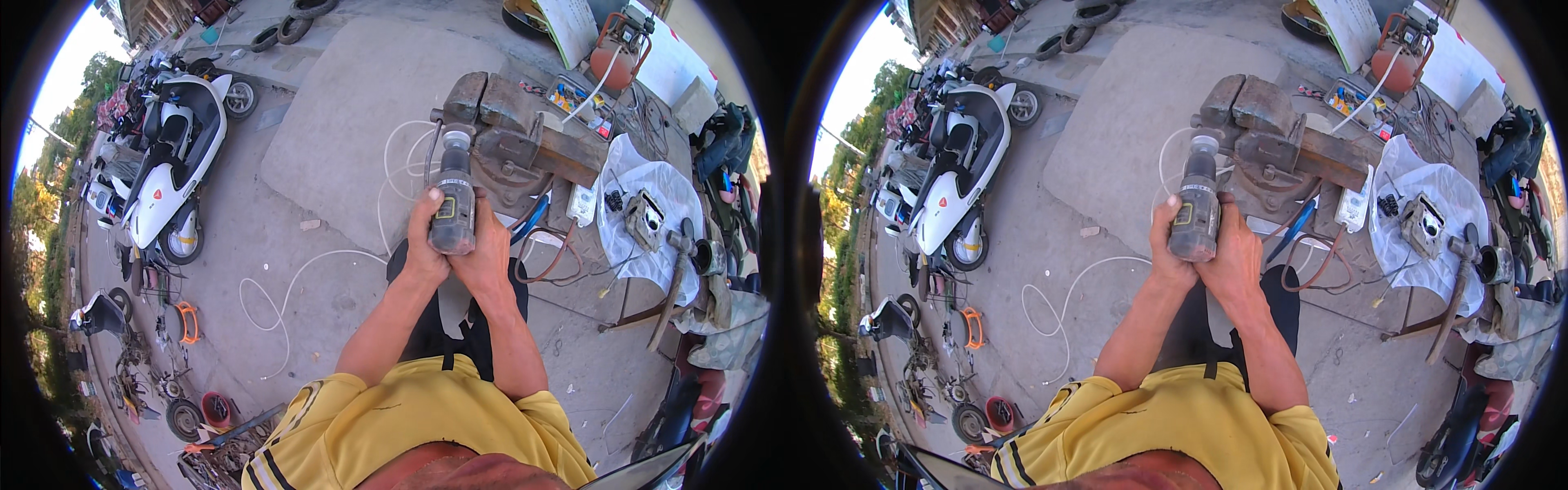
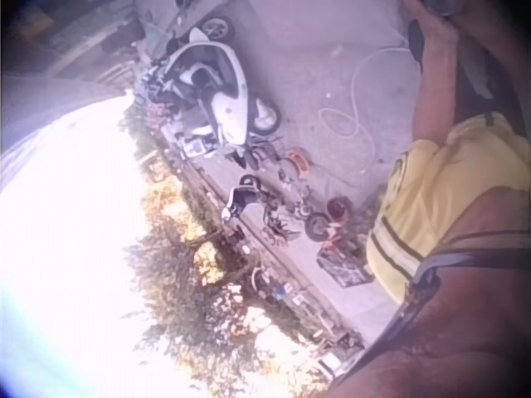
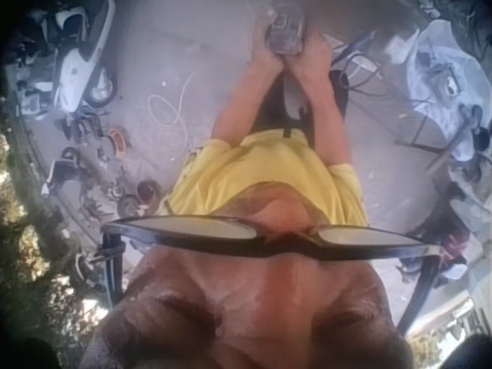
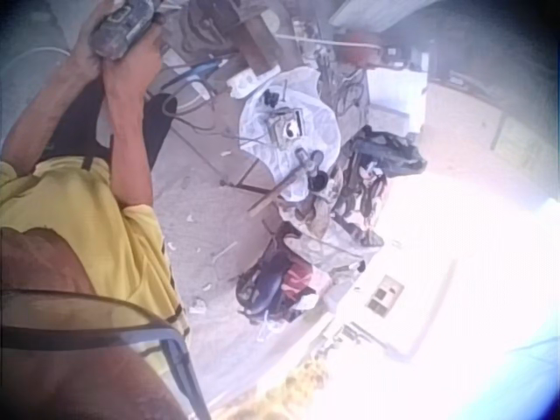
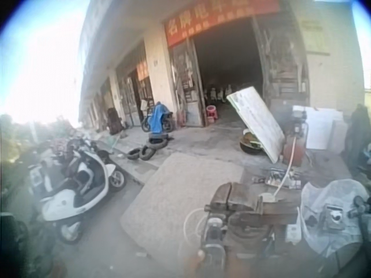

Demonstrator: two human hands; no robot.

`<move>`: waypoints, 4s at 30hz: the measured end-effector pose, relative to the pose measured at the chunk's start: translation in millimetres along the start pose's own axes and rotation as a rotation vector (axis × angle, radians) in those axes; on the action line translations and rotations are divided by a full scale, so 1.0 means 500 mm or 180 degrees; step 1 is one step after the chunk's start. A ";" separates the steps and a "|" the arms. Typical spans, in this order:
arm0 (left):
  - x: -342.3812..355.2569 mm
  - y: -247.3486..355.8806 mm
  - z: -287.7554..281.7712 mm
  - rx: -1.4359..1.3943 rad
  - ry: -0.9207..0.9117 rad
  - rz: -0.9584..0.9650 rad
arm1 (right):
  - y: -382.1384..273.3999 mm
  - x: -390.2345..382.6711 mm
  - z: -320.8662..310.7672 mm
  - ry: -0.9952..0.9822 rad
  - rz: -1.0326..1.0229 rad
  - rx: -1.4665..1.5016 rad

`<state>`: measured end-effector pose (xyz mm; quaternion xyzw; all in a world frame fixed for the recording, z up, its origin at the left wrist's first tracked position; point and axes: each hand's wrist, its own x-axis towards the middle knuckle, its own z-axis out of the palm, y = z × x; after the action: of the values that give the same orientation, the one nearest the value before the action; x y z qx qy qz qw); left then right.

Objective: The person uses a cordless drill to bore a hole into a metal rod clamped in a bench vise. They briefly remove the drill bit, swap it for another, and then continue drilling the same rod.

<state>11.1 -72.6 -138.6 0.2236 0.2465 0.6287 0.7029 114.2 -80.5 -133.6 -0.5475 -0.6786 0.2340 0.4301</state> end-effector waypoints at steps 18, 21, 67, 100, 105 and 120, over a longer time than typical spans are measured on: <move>0.006 -0.012 -0.003 -0.0015 0.0032 0.0083 | 0.011 -0.003 0.007 0.0163 -0.0102 0.0052; 0.008 -0.013 -0.006 0.0086 0.0054 0.0134 | 0.018 -0.002 0.010 0.0120 -0.0015 0.0078; 0.021 -0.083 -0.003 0.0988 0.0401 0.1039 | 0.144 0.010 0.042 -0.0165 -0.0094 0.1619; 0.013 -0.080 0.015 0.1904 0.0486 0.1083 | 0.178 -0.012 0.085 -0.0493 0.0442 0.2424; 0.015 -0.070 0.020 0.2058 0.0457 0.0937 | 0.173 -0.011 0.079 -0.0389 0.0294 0.2268; 0.024 -0.060 0.019 0.2255 0.0288 0.0733 | 0.175 -0.002 0.070 -0.0432 0.0339 0.1979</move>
<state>41.5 -64.0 -150.7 0.4511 0.4527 0.5886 0.4950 132.1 -50.6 -221.4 -0.4078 -0.5720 0.4883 0.5177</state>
